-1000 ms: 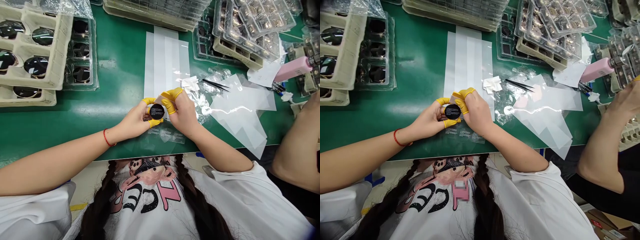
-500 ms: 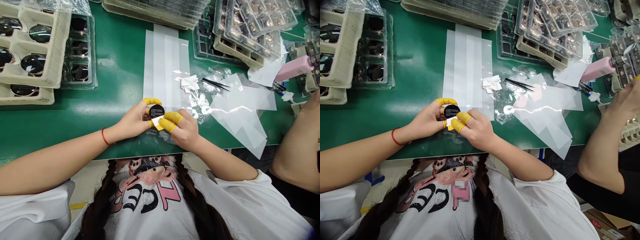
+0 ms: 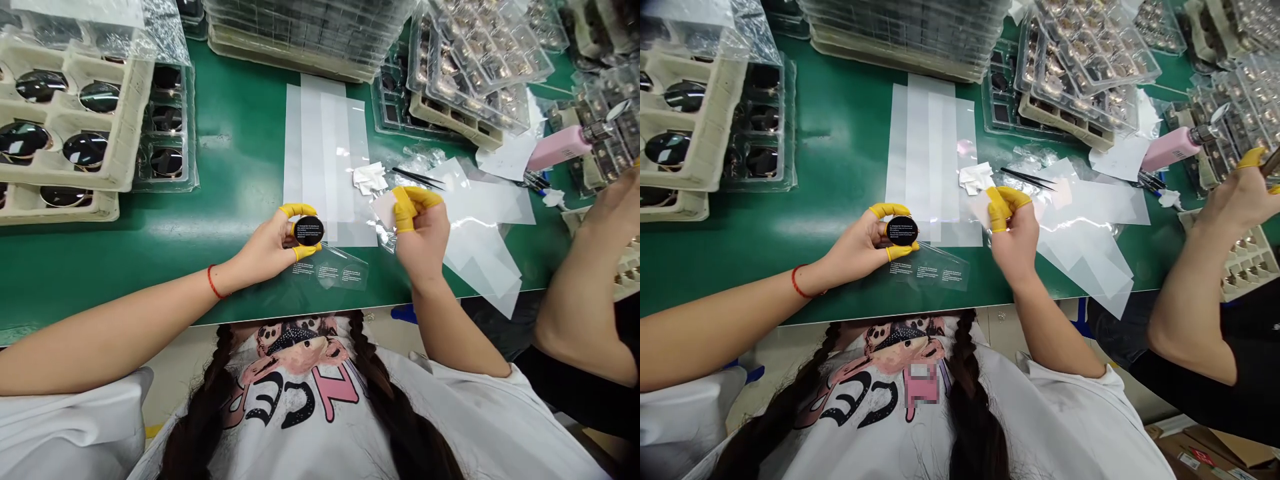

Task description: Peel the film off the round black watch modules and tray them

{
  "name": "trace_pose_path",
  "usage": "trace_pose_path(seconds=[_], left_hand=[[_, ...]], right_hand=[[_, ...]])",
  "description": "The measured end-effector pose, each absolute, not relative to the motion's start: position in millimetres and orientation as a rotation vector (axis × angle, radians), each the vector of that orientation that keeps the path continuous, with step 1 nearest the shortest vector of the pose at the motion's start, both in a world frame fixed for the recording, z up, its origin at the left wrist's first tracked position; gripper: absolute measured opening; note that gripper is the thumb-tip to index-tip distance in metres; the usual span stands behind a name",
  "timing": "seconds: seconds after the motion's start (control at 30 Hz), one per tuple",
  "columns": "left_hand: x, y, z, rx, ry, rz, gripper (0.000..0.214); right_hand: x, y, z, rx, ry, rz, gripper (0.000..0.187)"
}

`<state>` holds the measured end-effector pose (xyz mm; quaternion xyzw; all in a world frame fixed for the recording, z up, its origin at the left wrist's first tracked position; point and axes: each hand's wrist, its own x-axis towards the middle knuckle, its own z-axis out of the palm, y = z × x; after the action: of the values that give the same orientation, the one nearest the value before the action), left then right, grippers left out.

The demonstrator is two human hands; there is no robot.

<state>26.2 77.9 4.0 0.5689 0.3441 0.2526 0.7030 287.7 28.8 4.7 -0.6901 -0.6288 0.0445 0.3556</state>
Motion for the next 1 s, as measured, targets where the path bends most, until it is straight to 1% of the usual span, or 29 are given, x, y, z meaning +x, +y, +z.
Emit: trace_pose_path(seconds=[0.1, 0.17, 0.2, 0.27, 0.33, 0.37, 0.43, 0.53, 0.67, 0.77, 0.83, 0.87, 0.9, 0.93, 1.0], left_hand=[[26.3, 76.7, 4.8, 1.249, 0.738, 0.603, 0.051], [26.5, 75.6, 6.2, 1.260, 0.744, 0.626, 0.050], [26.5, 75.2, 7.1, 1.268, 0.761, 0.634, 0.050], [26.3, 74.8, 9.1, 1.283, 0.777, 0.650, 0.049], [25.4, 75.3, 11.1, 1.282, 0.786, 0.663, 0.054], [24.6, 75.9, 12.1, 1.272, 0.794, 0.671, 0.056], [22.5, 77.4, 14.2, 1.241, 0.824, 0.678, 0.063], [19.6, 80.0, 16.5, 1.222, 0.878, 0.661, 0.068], [18.6, 83.5, 17.6, 1.230, 0.887, 0.617, 0.062], [18.9, 86.2, 17.6, 1.226, 0.876, 0.599, 0.056], [18.8, 88.1, 17.5, 1.224, 0.875, 0.595, 0.055], [18.7, 89.0, 17.4, 1.222, 0.874, 0.591, 0.054], [18.5, 89.8, 17.2, 1.221, 0.874, 0.583, 0.054], [18.4, 90.4, 17.0, 1.220, 0.875, 0.574, 0.054], [18.3, 91.1, 16.3, 1.219, 0.884, 0.562, 0.053]], right_hand=[[312.0, 45.4, 4.1, -1.912, -1.650, 0.056, 0.027], [299.4, 50.8, 11.8, -1.852, -1.732, 0.025, 0.028], [285.2, 51.6, 17.4, -1.772, -1.792, 0.063, 0.029], [249.1, 51.0, 28.6, -1.543, -1.961, 0.301, 0.031], [216.2, 52.1, 37.8, -1.358, -2.110, 0.560, 0.033], [204.9, 55.4, 42.4, -1.302, -2.153, 0.640, 0.033], [196.2, 71.6, 55.2, -1.259, -2.157, 0.698, 0.033], [210.8, 126.4, 90.9, -1.278, -1.983, 0.615, 0.023], [237.0, 241.4, 147.1, -1.370, -1.697, 0.265, 0.016], [237.8, 316.9, 164.6, -1.461, -1.624, 0.187, 0.009], [231.8, 347.3, 164.1, -1.530, -1.660, 0.232, 0.006], [228.2, 356.5, 162.5, -1.572, -1.698, 0.244, 0.006], [224.4, 362.8, 161.1, -1.609, -1.745, 0.227, 0.010], [220.4, 367.2, 160.3, -1.641, -1.789, 0.165, 0.017], [210.8, 374.3, 160.8, -1.703, -1.858, -0.061, 0.030]])
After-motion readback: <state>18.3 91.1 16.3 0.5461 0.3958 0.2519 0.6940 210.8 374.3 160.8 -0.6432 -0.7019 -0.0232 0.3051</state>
